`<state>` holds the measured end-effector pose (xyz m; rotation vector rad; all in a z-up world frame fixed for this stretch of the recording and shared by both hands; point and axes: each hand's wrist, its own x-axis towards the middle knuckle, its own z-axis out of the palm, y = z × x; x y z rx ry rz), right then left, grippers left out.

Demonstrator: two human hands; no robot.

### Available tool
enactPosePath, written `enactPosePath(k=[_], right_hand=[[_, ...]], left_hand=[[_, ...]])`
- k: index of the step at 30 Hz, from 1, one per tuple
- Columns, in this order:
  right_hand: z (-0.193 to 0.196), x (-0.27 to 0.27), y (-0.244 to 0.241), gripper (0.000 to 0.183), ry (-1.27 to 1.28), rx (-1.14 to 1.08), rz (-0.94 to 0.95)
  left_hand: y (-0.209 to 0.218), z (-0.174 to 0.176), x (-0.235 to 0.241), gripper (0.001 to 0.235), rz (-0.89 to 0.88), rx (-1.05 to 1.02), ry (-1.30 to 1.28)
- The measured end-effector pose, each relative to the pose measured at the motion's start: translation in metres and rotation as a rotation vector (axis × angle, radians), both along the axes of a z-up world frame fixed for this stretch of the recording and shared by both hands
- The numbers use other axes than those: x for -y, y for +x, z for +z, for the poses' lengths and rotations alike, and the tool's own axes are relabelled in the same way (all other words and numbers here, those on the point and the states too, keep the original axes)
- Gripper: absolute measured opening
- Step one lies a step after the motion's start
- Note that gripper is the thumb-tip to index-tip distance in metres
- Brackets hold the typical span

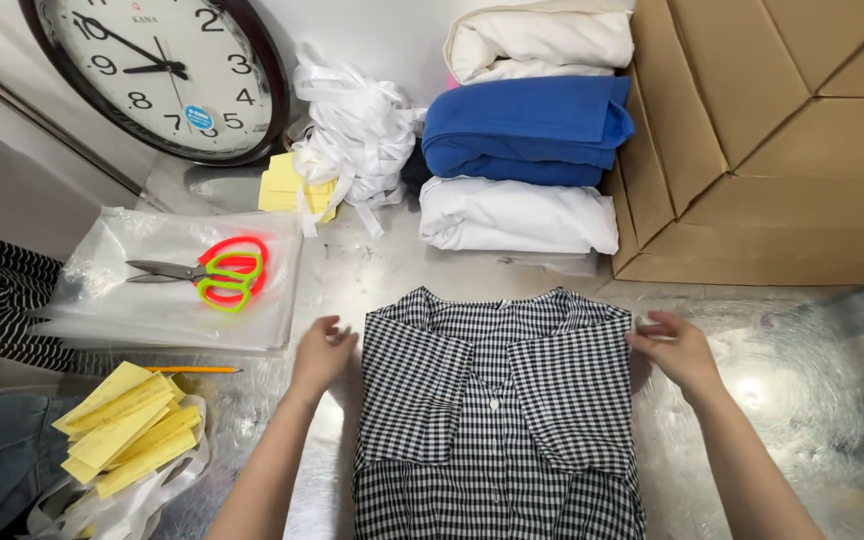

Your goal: The person removes a checkered shirt, a yellow shirt, a black t-shirt, and beige pants from a clothing rack. They fold each item by hand on a metal table and place them into a growing stack next to a wall clock.

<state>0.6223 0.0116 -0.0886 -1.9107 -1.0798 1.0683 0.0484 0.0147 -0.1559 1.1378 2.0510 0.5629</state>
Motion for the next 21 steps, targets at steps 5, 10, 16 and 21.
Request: enactPosePath(k=[5, 10, 16, 21], right_hand=[[0.012, -0.011, -0.031, 0.050, -0.137, -0.261, 0.038], [0.015, 0.000, -0.008, 0.042, -0.049, -0.352, 0.022], [0.026, 0.059, 0.051, 0.027, 0.056, -0.159, 0.592], [0.072, 0.076, 0.032, 0.035, -0.311, 0.116, 0.697]], left_hand=[[0.041, 0.032, -0.003, 0.061, -0.013, 0.400, -0.092], [0.026, 0.044, 0.003, 0.031, -0.143, 0.403, 0.121], [-0.025, 0.093, 0.078, 0.045, -0.489, 0.486, 0.298], [-0.008, 0.138, 0.108, 0.026, -0.675, 0.155, -0.206]])
